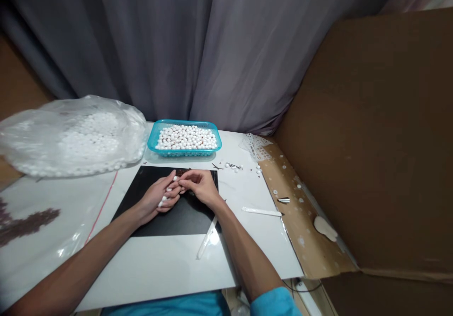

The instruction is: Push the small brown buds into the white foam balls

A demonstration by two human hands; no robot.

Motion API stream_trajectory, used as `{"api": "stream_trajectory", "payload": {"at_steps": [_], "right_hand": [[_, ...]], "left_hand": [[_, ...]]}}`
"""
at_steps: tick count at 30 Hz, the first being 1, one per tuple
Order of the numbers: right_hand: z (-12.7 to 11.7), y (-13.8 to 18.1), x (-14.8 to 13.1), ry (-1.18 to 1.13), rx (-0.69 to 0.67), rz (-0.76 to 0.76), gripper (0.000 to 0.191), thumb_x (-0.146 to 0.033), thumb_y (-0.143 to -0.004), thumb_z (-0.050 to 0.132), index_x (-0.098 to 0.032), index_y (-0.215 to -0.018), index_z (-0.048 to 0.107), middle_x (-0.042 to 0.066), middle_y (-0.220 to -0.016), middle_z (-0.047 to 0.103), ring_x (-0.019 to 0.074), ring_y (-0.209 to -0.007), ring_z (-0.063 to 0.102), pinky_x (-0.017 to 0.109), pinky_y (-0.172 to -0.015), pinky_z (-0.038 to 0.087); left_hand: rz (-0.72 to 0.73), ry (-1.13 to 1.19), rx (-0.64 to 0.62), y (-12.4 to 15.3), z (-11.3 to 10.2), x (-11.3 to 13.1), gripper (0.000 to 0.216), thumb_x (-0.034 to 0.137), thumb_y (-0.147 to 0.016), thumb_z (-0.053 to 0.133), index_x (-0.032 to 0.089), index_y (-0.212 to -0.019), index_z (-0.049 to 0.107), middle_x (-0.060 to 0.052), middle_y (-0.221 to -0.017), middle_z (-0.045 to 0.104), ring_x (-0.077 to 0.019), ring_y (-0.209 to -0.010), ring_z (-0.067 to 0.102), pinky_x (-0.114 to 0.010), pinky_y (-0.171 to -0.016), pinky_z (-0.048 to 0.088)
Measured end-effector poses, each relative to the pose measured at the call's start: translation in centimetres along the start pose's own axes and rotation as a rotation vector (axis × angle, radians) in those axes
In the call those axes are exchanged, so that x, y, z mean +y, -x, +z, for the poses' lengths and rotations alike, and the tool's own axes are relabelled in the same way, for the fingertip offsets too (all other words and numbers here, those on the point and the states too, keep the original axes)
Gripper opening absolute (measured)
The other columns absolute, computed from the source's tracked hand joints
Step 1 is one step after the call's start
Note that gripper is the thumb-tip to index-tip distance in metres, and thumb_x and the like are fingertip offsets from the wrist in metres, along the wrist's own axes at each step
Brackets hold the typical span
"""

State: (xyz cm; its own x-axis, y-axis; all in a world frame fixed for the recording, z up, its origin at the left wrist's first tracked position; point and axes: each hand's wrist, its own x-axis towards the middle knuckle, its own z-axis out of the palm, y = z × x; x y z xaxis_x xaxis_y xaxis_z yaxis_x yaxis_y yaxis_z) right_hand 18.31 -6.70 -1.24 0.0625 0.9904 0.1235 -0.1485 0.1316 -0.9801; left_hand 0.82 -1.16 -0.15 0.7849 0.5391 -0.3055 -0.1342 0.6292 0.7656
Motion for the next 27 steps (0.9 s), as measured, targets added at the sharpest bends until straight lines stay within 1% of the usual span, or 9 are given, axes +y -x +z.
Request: {"api": "stream_trajectory", "payload": {"at_steps": [4,9,13,18,23,27], "right_hand": [[0.0,0.1,-0.3,0.072,0.003,-0.03,0.033,-0.047,-0.08,0.088,-0.017,-0.089,0.078,0.005,-0.081,0.078,0.0184,-0.068,0.072,0.032,-0.07,0.062],[-0.1,0.4,-0.9,0.116,-0.017,-0.061,0.031,-0.045,-0.081,0.087,-0.016,-0.09,0.08,0.006,-0.082,0.078,0.02,-0.071,0.074,0.033,-0.073,0.062],[-0.4,0.5,-1.2,0.103,-0.047,-0.072,0.03,-0.044,-0.083,0.086,-0.016,-0.09,0.08,0.007,-0.085,0.078,0.0198,-0.071,0.074,0.033,-0.072,0.062],[-0.4,0.5,-1.3,0.09,-0.049,-0.056,0.032,-0.046,-0.08,0.088,-0.016,-0.09,0.08,0.006,-0.085,0.078,0.0195,-0.07,0.073,0.033,-0.072,0.063],[-0.1,0.6,-1.3,0.118,-0.049,-0.063,0.03,-0.046,-0.085,0.084,-0.017,-0.093,0.078,0.006,-0.087,0.077,0.0187,-0.071,0.072,0.033,-0.073,0.063],[0.3,0.7,-1.2,0.15,-0.025,-0.093,0.025,-0.042,-0.092,0.078,-0.018,-0.094,0.074,0.004,-0.083,0.075,0.0173,-0.07,0.071,0.031,-0.073,0.061]], "left_hand": [[0.0,-0.025,0.025,0.2,0.3,0.1,0.051,0.066,-0.091,0.068,0.022,-0.077,0.045,0.01,-0.059,0.029,-0.0044,-0.036,0.025,-0.014,-0.031,0.012],[0.003,-0.139,0.037,0.5,0.8,0.4,0.05,0.066,-0.089,0.07,0.019,-0.08,0.055,0.009,-0.059,0.032,-0.0037,-0.036,0.026,-0.014,-0.032,0.012],[-0.002,-0.184,0.044,0.5,0.9,0.5,0.051,0.067,-0.089,0.07,0.019,-0.079,0.056,0.009,-0.057,0.031,-0.0041,-0.036,0.024,-0.016,-0.033,0.011],[0.016,-0.2,0.041,0.4,0.8,0.3,0.049,0.066,-0.09,0.069,0.018,-0.08,0.06,0.009,-0.057,0.032,-0.0037,-0.036,0.024,-0.016,-0.034,0.01],[0.026,-0.192,0.021,0.3,0.7,0.3,0.05,0.066,-0.091,0.066,0.018,-0.081,0.058,0.009,-0.058,0.032,-0.0039,-0.036,0.025,-0.015,-0.033,0.013],[0.024,-0.074,-0.002,0.2,0.3,0.3,0.047,0.063,-0.093,0.067,0.021,-0.08,0.05,0.009,-0.06,0.033,-0.0045,-0.037,0.026,-0.014,-0.031,0.014]]}}
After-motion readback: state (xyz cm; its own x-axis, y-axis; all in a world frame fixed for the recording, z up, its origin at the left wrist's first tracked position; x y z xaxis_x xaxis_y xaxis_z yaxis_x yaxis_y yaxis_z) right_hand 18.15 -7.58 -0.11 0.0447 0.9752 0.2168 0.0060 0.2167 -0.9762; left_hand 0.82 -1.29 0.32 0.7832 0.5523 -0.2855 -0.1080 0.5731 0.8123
